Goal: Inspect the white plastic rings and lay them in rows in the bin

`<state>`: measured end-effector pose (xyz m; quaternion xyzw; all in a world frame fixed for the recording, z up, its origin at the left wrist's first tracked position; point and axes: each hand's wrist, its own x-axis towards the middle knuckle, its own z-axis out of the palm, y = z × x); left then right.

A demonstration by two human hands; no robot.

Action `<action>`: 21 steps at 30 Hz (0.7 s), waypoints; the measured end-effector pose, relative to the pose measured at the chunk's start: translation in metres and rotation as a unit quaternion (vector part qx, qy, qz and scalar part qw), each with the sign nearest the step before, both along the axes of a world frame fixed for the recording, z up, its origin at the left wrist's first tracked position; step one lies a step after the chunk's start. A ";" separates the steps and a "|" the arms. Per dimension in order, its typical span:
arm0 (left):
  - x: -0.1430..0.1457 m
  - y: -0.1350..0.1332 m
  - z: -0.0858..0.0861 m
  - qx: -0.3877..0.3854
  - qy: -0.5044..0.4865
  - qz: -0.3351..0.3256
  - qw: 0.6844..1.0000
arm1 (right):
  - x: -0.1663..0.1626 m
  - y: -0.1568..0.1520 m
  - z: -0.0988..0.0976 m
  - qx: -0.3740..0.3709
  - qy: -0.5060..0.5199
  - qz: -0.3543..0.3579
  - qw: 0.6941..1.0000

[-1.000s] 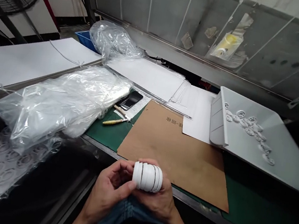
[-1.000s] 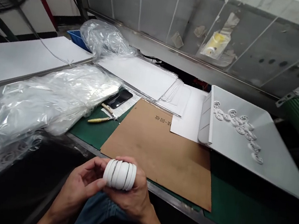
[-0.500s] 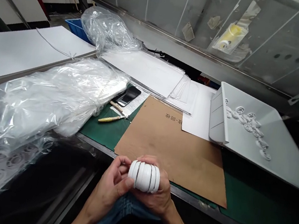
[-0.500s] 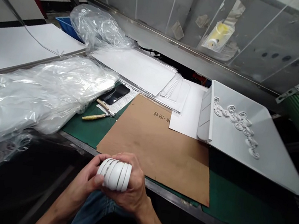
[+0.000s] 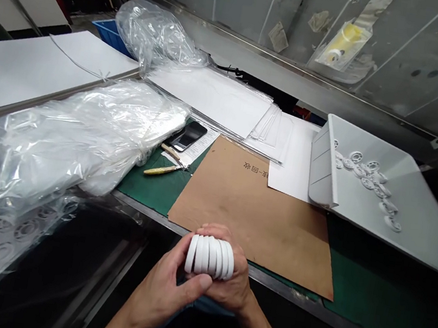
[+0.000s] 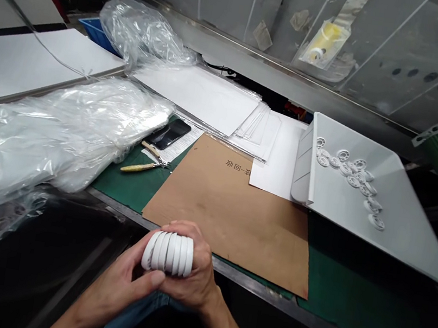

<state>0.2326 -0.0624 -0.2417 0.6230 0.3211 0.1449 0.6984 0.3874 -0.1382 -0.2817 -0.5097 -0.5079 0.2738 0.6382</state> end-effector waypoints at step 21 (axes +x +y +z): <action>-0.010 -0.007 -0.019 -0.018 -0.106 0.124 0.987 | -0.003 -0.013 0.003 -0.059 0.128 0.030 0.990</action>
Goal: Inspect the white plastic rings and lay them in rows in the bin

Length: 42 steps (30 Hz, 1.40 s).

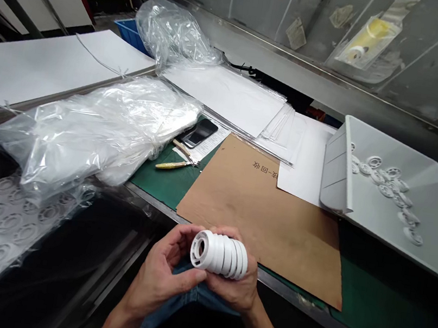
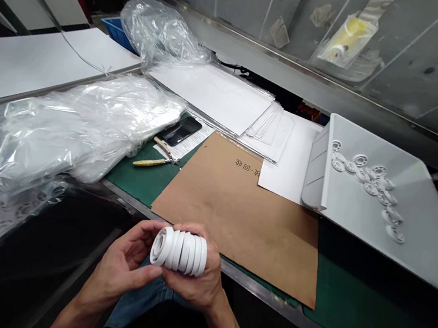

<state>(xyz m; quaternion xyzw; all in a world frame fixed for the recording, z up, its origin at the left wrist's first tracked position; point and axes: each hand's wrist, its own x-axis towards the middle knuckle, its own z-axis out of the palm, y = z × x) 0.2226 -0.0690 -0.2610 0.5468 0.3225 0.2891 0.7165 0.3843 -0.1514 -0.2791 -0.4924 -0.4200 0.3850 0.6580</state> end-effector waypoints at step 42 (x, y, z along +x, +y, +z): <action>-0.011 0.012 0.002 0.510 -0.004 -0.031 0.859 | 0.009 -0.002 0.006 -0.040 0.081 0.002 0.996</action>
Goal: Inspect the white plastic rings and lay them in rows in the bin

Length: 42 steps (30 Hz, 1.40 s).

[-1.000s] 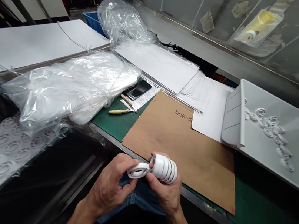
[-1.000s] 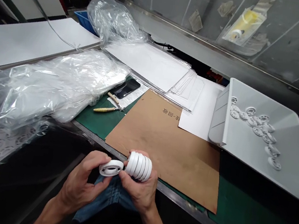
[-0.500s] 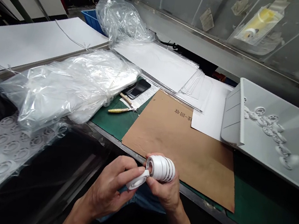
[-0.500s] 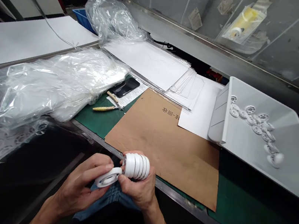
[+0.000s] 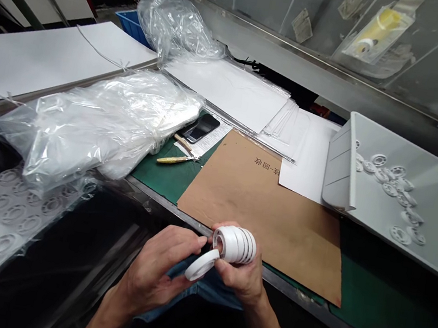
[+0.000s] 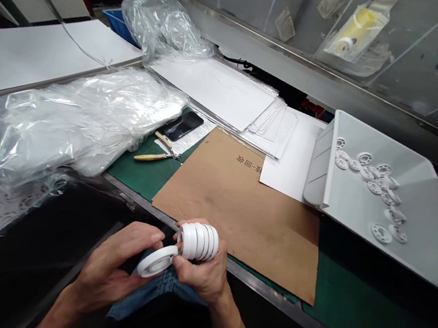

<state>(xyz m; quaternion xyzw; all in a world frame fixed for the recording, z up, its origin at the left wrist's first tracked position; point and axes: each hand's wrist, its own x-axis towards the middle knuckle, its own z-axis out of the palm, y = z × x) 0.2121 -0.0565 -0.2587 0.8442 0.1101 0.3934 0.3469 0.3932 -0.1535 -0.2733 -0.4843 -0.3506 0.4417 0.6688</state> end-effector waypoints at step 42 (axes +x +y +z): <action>-0.003 -0.002 -0.001 -0.153 -0.041 0.052 0.986 | -0.023 -0.004 -0.005 -0.077 0.150 0.076 0.983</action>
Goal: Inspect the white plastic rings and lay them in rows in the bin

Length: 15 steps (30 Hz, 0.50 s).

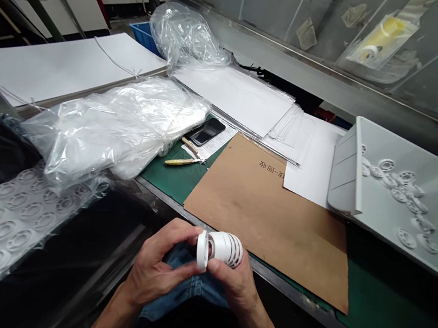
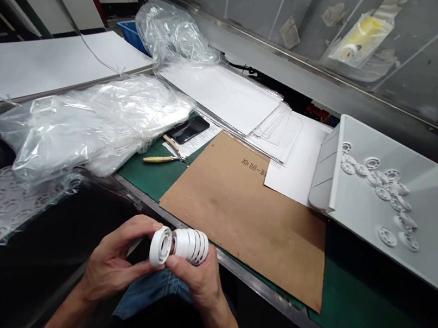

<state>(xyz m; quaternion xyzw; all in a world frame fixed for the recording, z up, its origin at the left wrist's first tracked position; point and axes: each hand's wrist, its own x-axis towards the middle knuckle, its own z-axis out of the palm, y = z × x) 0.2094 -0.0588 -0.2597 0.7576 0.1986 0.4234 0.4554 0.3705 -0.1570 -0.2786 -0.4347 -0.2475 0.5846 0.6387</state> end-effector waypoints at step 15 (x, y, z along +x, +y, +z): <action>0.000 -0.004 0.000 -0.164 0.045 0.077 0.982 | -0.001 -0.001 0.001 0.016 0.027 -0.009 0.999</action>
